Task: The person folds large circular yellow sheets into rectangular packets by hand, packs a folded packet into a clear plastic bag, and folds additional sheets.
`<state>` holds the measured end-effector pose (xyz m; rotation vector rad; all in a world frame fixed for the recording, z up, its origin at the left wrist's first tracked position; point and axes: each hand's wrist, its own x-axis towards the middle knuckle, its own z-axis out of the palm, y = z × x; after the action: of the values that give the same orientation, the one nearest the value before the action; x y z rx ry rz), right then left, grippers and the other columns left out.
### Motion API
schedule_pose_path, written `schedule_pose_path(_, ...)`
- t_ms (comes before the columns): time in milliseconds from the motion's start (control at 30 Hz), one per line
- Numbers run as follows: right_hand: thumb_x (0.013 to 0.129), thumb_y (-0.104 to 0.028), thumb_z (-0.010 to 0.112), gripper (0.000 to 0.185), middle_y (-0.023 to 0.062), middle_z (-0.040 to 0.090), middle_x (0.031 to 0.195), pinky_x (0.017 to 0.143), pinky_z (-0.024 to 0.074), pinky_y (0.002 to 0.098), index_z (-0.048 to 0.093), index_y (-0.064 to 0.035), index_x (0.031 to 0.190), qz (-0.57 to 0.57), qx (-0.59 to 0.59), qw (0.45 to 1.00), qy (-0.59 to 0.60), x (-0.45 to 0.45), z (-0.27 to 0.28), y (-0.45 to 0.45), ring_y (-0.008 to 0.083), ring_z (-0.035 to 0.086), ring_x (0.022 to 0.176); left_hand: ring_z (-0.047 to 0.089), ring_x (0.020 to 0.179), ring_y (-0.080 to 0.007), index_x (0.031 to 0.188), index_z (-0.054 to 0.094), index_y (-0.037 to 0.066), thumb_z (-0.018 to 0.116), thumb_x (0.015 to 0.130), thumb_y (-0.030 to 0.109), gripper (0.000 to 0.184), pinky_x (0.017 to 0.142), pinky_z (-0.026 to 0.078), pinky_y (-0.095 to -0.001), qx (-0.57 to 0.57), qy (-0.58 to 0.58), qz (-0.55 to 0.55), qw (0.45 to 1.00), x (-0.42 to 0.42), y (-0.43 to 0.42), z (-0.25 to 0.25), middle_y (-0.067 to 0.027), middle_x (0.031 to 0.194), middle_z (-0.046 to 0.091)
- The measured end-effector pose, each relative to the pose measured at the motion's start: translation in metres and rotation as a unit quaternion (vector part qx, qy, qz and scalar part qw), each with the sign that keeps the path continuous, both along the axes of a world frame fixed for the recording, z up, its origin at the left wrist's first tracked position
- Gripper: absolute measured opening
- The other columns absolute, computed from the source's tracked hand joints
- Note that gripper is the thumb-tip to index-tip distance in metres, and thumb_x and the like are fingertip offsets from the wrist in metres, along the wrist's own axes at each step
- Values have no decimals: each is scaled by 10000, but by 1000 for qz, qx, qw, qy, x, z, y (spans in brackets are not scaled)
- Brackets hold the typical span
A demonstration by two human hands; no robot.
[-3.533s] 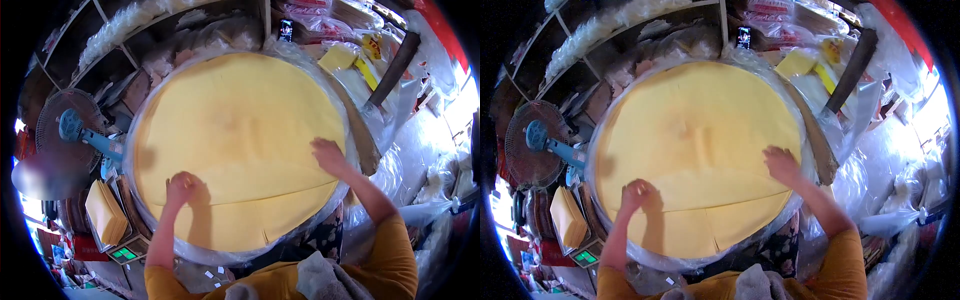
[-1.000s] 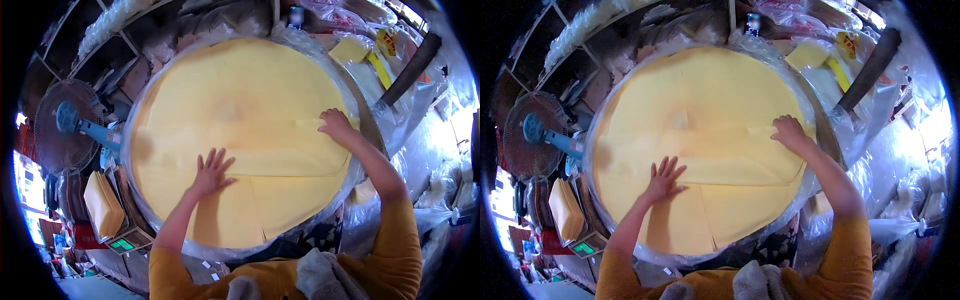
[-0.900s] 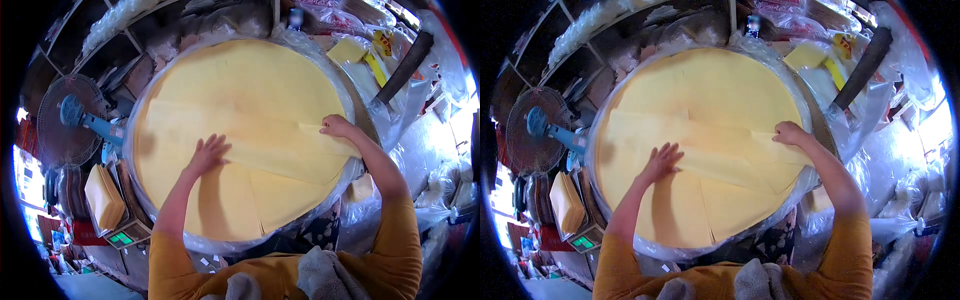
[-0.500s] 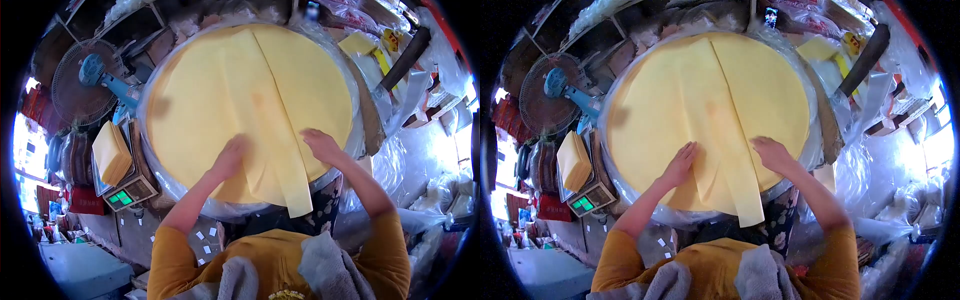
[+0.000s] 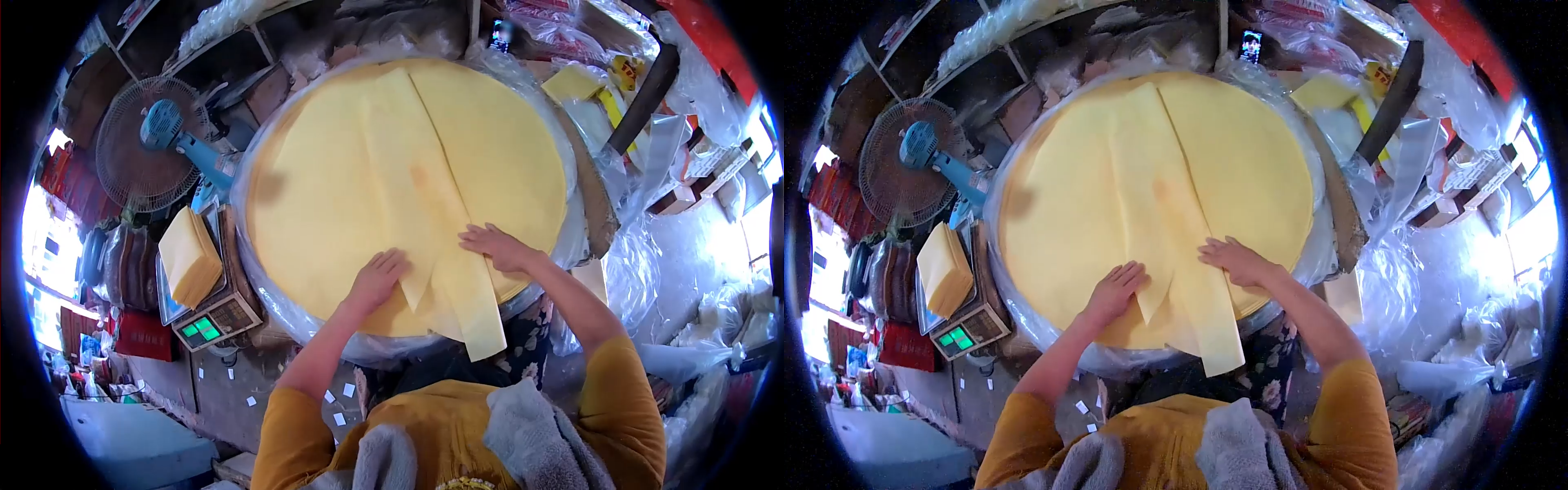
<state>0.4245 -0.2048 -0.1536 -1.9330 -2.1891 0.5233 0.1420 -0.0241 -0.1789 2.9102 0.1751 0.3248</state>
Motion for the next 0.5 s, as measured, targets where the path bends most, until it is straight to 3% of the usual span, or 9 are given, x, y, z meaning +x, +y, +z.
schedule_pose_path(67,851,8,471,420,124,417,1387,1109,187,463,526,-105,1252,10,13,999,43,-1,-9,-9,251,279,1356,519,1133,-280,1105,589,119,558,811,73,300,940,424,-368,-40,-58,8,997,2,1,-1,-124,1153,576)
schedule_pose_path(167,853,-40,516,315,85,607,1153,1024,343,434,578,-103,1155,-41,87,987,126,-2,-19,-13,230,498,1195,609,924,-275,1035,600,92,554,827,61,215,777,487,-348,-200,-107,108,968,3,9,-29,-138,965,635)
schedule_pose_path(200,854,-70,541,277,76,621,1037,937,396,405,584,-84,1127,-122,75,973,180,-8,-11,-14,211,545,1067,630,850,-271,1019,597,81,556,833,65,191,721,499,-342,-272,-112,157,943,-1,8,-42,-142,905,645)
schedule_pose_path(267,855,-132,591,232,57,651,805,763,503,348,595,-47,1071,-281,39,915,287,-26,10,-15,172,638,811,598,647,-260,978,576,50,556,861,92,127,595,470,-335,-336,-133,244,900,6,-12,2,-143,756,623)
schedule_pose_path(300,844,-204,644,309,37,586,652,553,480,269,570,0,1064,-306,54,891,330,-27,3,-9,116,579,594,562,599,-236,956,564,30,576,870,153,150,580,451,-329,-366,-112,274,883,5,-12,-3,-141,703,596)
schedule_pose_path(400,843,-169,641,319,97,639,741,629,497,292,549,31,1074,-389,-46,833,392,-39,4,-18,147,622,715,399,529,-93,890,545,-12,617,877,155,183,505,376,-255,-372,-124,279,876,5,-21,-19,-51,591,473)
schedule_pose_path(500,800,-315,687,475,123,643,797,657,503,322,541,29,1094,-425,15,857,292,-48,2,-18,205,631,741,431,529,-106,927,550,-18,637,864,171,217,513,396,-268,-356,-130,291,878,8,-25,-15,-63,599,509)
